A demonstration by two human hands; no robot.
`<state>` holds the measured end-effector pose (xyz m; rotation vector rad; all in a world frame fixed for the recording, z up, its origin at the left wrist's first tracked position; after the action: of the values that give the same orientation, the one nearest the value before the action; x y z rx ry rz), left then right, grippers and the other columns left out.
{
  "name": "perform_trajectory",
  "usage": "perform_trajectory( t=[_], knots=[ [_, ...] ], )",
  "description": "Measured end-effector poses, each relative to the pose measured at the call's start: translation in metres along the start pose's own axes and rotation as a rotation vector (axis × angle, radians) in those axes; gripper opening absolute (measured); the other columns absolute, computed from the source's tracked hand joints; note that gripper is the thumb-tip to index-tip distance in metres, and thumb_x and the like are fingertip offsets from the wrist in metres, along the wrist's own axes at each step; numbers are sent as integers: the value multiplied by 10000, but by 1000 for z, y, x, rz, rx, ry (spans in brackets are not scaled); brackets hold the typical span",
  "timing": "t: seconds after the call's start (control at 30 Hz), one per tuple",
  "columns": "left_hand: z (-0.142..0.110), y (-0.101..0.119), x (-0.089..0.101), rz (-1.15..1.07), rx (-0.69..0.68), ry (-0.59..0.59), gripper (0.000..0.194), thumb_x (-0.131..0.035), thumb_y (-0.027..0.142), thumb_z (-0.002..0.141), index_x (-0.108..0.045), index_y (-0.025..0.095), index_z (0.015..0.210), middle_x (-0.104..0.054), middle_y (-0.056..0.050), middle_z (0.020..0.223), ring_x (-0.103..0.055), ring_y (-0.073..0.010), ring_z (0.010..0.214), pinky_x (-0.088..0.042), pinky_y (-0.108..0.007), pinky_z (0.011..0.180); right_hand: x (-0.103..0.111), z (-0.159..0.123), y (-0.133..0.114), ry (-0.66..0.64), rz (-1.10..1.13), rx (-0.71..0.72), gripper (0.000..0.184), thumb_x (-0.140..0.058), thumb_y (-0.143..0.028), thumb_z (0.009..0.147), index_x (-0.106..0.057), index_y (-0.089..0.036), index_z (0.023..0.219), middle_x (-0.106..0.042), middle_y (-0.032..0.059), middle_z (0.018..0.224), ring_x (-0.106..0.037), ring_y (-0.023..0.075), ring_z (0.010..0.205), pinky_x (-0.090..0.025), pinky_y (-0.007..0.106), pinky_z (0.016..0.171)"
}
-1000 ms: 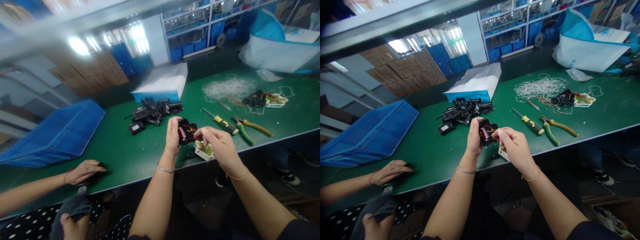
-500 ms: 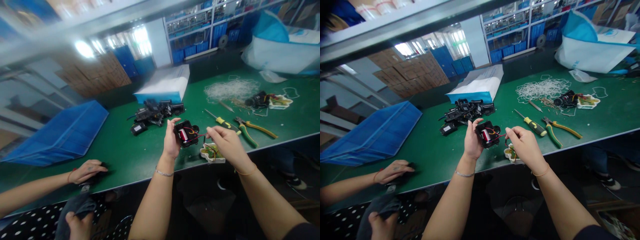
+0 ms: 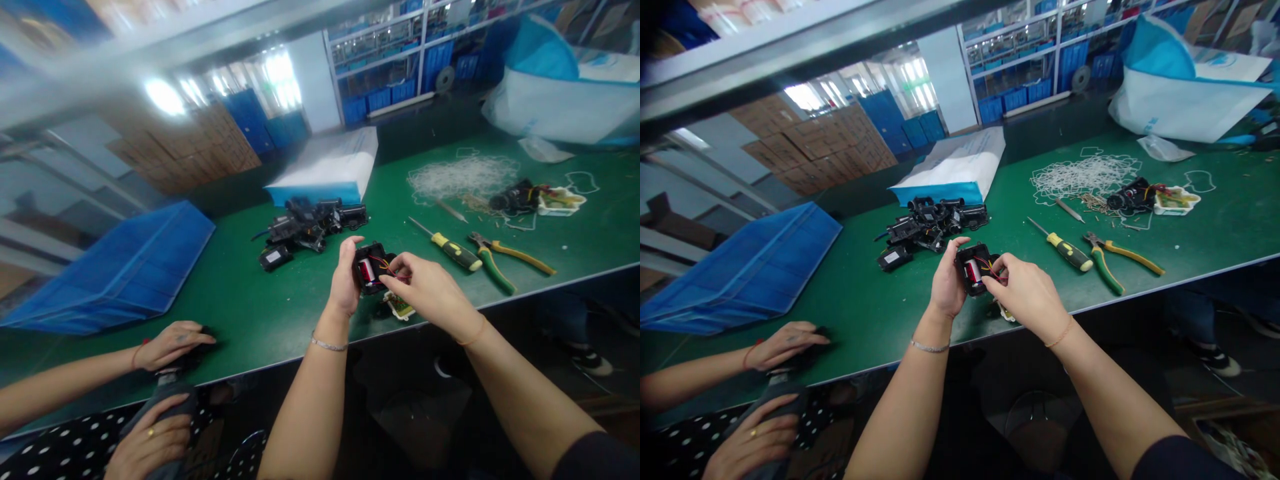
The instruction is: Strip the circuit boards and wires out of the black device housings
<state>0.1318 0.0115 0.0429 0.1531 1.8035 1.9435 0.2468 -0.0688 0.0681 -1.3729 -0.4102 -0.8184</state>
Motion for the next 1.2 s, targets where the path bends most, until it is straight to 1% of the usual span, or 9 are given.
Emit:
perform_trajectory(
  t=[0.2,0.43,0.53,0.7,0.8,0.93,1.03,1.1,1.2],
  knots=[
    [-2,28,0,474,-361,75,351,-298,483,955,-532,223,979,-558,-26,932,-542,-142,880,-441,-272,832,-6,1,-12,-75,-205,84,411,-398,-442,935,-624,-212,680,-650,26,677,-570,161,670,-318,273,594],
    [-1,31,-5,920,-534,99,260,-460,453,909,-574,220,925,-575,-38,939,-550,-159,894,-437,-283,832,-8,4,0,-152,-422,-20,339,-426,-402,900,-687,-245,751,-661,49,689,-593,201,669,-281,286,548],
    [-5,36,-10,955,-598,91,234,-494,429,899,-568,216,963,-567,-47,964,-549,-160,924,-442,-286,849,1,12,2,-98,-435,-20,232,-472,-306,853,-701,-274,860,-674,47,733,-607,215,716,-306,288,567],
    [-23,62,-14,866,-790,148,244,-517,409,888,-541,208,1023,-545,-74,1029,-534,-184,1017,-445,-333,900,26,23,-10,-8,-214,102,166,-525,-175,764,-680,-226,736,-658,37,824,-578,191,792,-386,292,711],
    [-32,73,-13,791,-896,161,239,-518,393,886,-535,205,1032,-534,-80,1037,-534,-188,1018,-447,-351,909,36,19,-34,-93,101,290,66,-586,-178,736,-607,-178,674,-636,35,904,-552,184,884,-392,291,815],
    [-23,68,2,751,-838,252,203,-532,360,884,-549,200,1009,-543,-75,1022,-536,-180,1003,-436,-337,910,16,11,-32,-398,517,201,236,-575,-412,824,-558,-177,815,-572,-12,739,-500,118,639,-360,231,575],
    [-7,52,16,749,-689,301,202,-562,372,869,-565,202,979,-574,-57,981,-550,-171,966,-430,-313,899,-7,14,-5,-456,368,80,437,-483,-555,856,-590,-155,717,-469,-37,557,-388,92,497,-263,236,486],
    [1,42,22,721,-601,294,207,-561,392,866,-574,204,952,-592,-47,960,-561,-166,942,-431,-296,883,-26,13,5,-542,214,92,492,-468,-570,861,-625,-149,662,-423,-43,485,-350,91,462,-241,249,477],
    [9,30,30,641,-492,295,216,-537,414,874,-575,201,880,-603,-21,871,-572,-148,851,-441,-261,812,-33,17,-5,-471,276,210,459,-485,-512,881,-620,-160,618,-531,-13,577,-463,113,562,-337,254,564]
  ],
)
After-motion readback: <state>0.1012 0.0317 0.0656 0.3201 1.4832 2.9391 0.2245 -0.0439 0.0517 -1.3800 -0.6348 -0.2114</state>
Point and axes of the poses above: each hand's wrist, its own z-axis towards the middle knuckle, its own x-axis out of the back of the hand, y = z × x, the point moved 9 cm from there along z, towards the middle knuckle
